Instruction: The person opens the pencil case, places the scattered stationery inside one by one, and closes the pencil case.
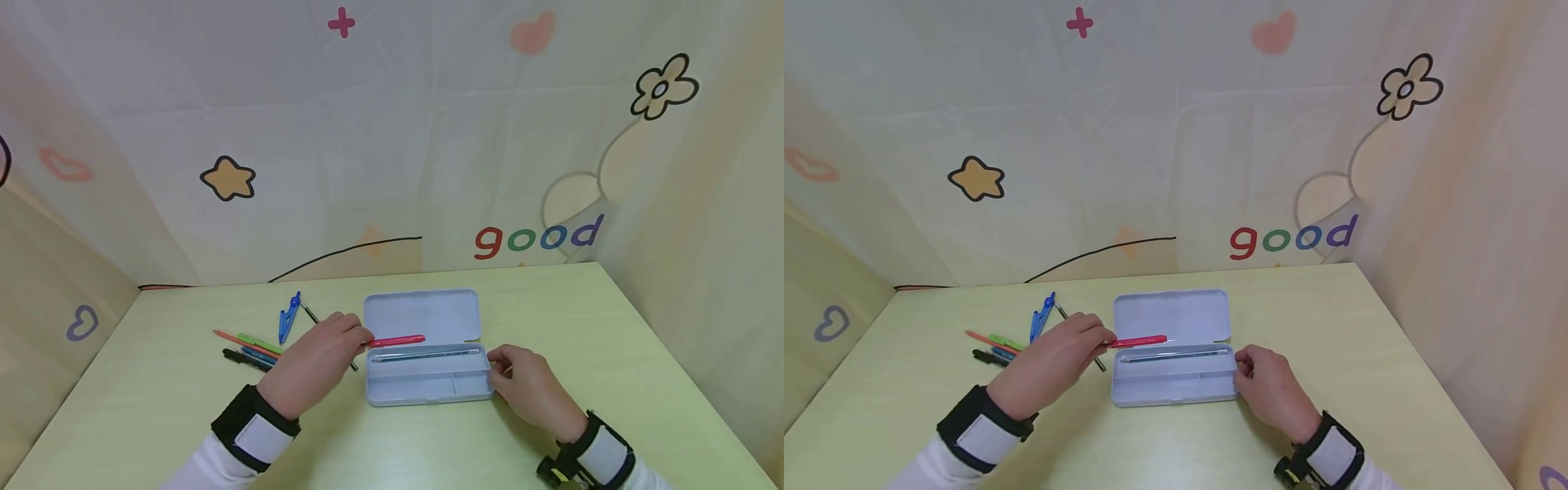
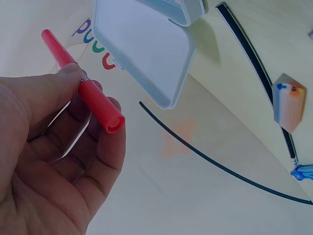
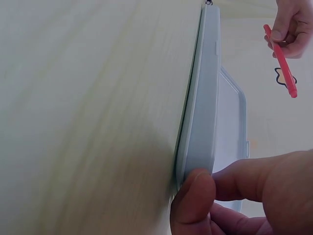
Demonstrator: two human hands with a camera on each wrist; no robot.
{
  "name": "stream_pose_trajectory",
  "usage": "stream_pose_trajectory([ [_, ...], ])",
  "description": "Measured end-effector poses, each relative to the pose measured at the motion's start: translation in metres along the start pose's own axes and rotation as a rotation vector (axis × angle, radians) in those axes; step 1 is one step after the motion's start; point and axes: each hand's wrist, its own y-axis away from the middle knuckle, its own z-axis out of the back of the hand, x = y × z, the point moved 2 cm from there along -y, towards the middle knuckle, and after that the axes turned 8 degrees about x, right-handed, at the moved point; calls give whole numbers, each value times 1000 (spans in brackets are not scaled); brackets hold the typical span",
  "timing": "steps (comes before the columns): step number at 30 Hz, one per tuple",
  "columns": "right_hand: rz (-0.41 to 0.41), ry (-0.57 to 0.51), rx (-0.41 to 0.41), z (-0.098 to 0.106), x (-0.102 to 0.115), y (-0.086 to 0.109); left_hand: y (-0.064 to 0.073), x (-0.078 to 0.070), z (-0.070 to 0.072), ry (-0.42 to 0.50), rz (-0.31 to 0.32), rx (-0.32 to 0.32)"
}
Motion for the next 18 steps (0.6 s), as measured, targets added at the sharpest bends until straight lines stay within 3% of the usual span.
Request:
stream_pose_trajectory([
  [11,4,13,-5,0,0,0,-14,-8,-7,14,20,31],
  [18,-17,12,1,0,1,0,-24,-16,-11,-4,31,88],
])
